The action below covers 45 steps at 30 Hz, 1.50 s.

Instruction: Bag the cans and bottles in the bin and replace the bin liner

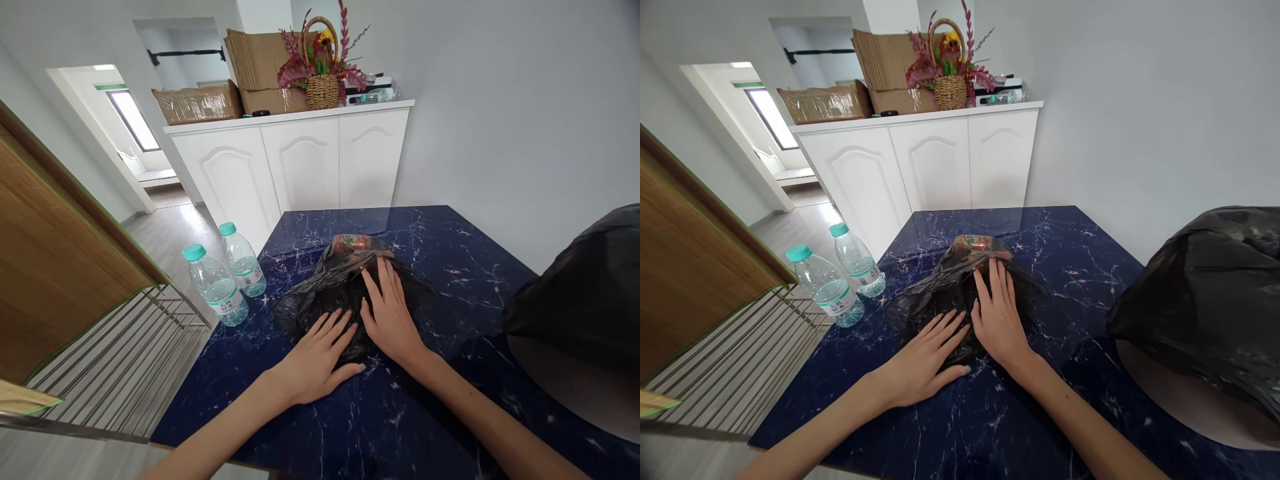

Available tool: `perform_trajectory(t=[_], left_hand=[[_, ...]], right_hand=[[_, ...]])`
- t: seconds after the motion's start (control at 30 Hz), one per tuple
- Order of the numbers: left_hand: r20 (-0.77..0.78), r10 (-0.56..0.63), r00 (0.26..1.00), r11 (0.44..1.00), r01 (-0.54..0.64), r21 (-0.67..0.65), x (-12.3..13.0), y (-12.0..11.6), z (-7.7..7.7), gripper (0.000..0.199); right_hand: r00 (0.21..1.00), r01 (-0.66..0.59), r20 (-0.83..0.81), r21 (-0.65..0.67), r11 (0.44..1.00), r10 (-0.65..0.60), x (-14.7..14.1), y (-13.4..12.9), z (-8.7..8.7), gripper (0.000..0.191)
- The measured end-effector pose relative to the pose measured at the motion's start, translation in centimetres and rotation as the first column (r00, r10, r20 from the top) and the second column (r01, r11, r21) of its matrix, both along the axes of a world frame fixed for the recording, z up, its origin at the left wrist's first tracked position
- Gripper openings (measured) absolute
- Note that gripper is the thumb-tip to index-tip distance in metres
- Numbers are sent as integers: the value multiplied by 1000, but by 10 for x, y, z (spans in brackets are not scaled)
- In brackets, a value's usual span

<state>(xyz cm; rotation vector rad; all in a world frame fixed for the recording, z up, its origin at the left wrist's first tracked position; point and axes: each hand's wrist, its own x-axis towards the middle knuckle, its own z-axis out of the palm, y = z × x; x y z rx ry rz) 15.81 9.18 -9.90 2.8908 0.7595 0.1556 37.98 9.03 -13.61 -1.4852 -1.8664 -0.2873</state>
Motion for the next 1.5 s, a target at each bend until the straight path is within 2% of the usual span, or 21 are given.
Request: perform_trajectory(t=[0.1, 0.23, 0.3, 0.4, 0.5, 0.6, 0.67, 0.73, 0.9, 1.0, 1.2, 1.33, 1.5], left_hand=[[-33, -21, 999, 1000, 21, 22, -6, -24, 6, 75], [-46, -19, 999, 997, 22, 77, -18, -57, 12, 76], [-47, -28, 999, 994, 33, 100, -23, -72, 11, 79], [-76, -73, 994, 987, 83, 136, -26, -89, 8, 82], [-34, -102, 994, 984, 106, 143, -22, -98, 12, 69], [135, 39, 990, 998, -45, 41, -12, -96, 26, 43], [217, 137, 966, 991, -134, -30, -7, -86, 33, 38], [238, 162, 958, 987, -156, -46, -3, -69, 31, 41], [183, 190, 965, 979, -199, 36, 7, -13, 6, 50], [199, 226, 954, 966, -246, 82, 17, 20, 1, 54], [166, 216, 962, 968, -233, 90, 32, 80, 14, 52], [119, 219, 968, 972, -227, 64, 42, 114, 23, 46], [62, 230, 971, 972, -232, 29, 53, 143, 34, 51]], right_hand=[[989, -109, -95, 82, 991, 117, -2, -6, 14, 60], [937, -281, -157, 188, 941, 312, -7, -15, 24, 25], [888, -419, -146, 133, 898, 436, -9, -17, 24, 21], [809, -578, -159, -31, 816, 566, -11, -18, 19, 23], [809, -584, -162, -105, 805, 566, -11, -19, 13, 23], [855, -517, -97, -72, 853, 510, -12, -19, 10, 27], [891, -453, -36, -34, 891, 452, -12, -19, 9, 29], [926, -378, 5, 3, 926, 378, -12, -18, 10, 34], [977, -211, 28, 64, 975, 209, -8, -10, 8, 45], [991, -122, 56, 54, 991, 119, -3, -5, 8, 48], [993, 32, 112, -11, 999, -31, 9, 2, 7, 55], [988, 52, 145, -31, 998, -48, 20, 8, 3, 61], [989, 61, 138, -42, 997, -55, 32, 14, 2, 60]])
